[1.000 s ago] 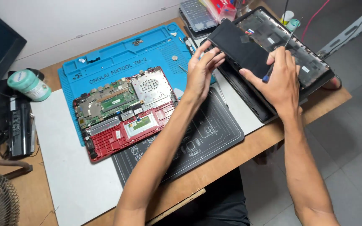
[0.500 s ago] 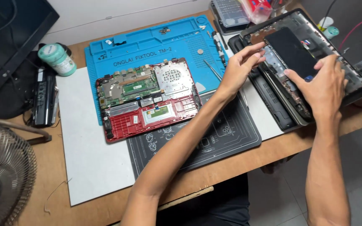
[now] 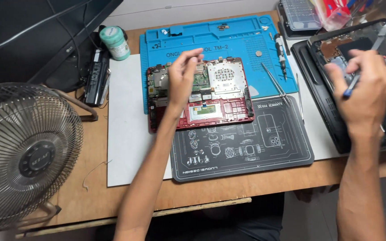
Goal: The person removes a laptop battery and sets it aside. They then use a screwdriver to unscrew and remove the motherboard from the laptop chassis, disconnecting cables as needed. Finally, they lift the motherboard out of the case and inspect it.
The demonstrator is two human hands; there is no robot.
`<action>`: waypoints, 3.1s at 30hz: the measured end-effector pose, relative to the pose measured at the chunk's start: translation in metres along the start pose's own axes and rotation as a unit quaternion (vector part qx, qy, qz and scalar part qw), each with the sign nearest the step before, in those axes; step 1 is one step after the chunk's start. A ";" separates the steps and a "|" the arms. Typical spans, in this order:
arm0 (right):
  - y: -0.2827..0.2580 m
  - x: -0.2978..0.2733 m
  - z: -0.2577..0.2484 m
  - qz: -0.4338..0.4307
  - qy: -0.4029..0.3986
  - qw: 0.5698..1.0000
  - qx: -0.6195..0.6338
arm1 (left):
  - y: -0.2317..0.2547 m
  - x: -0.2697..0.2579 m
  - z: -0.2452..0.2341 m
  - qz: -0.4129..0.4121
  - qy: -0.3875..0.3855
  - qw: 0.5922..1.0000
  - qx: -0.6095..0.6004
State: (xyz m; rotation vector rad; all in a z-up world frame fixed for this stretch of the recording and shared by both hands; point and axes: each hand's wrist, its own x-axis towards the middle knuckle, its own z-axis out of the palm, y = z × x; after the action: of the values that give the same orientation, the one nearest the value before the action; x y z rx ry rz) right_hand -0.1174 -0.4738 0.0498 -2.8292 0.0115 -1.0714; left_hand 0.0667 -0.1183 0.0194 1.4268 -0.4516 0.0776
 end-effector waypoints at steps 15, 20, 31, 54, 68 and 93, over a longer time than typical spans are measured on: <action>-0.100 0.000 0.168 -0.052 -0.041 0.983 0.173 | -0.033 -0.054 -0.118 0.035 0.114 0.923 0.366; -0.081 -0.002 0.159 -0.010 -0.010 0.980 0.198 | -0.010 -0.058 -0.098 0.076 0.079 0.861 0.497; -0.104 0.008 0.134 0.015 -0.068 0.954 0.291 | -0.022 -0.078 -0.054 0.162 0.003 0.803 0.574; -0.083 -0.005 0.161 0.093 -0.137 0.977 0.137 | -0.055 -0.084 -0.020 0.297 -0.017 0.746 0.596; -0.099 0.003 0.146 0.081 -0.129 0.982 0.110 | -0.040 -0.092 -0.021 0.256 0.007 0.780 0.570; -0.168 0.009 0.160 -0.174 0.026 0.984 0.025 | -0.043 -0.092 -0.024 0.235 0.017 0.797 0.557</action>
State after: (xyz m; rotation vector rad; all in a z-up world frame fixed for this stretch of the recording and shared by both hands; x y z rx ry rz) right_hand -0.0101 -0.2901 -0.0445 -2.8216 -0.5153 -1.1862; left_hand 0.0028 -0.0827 -0.0546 2.4239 -0.7862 0.9006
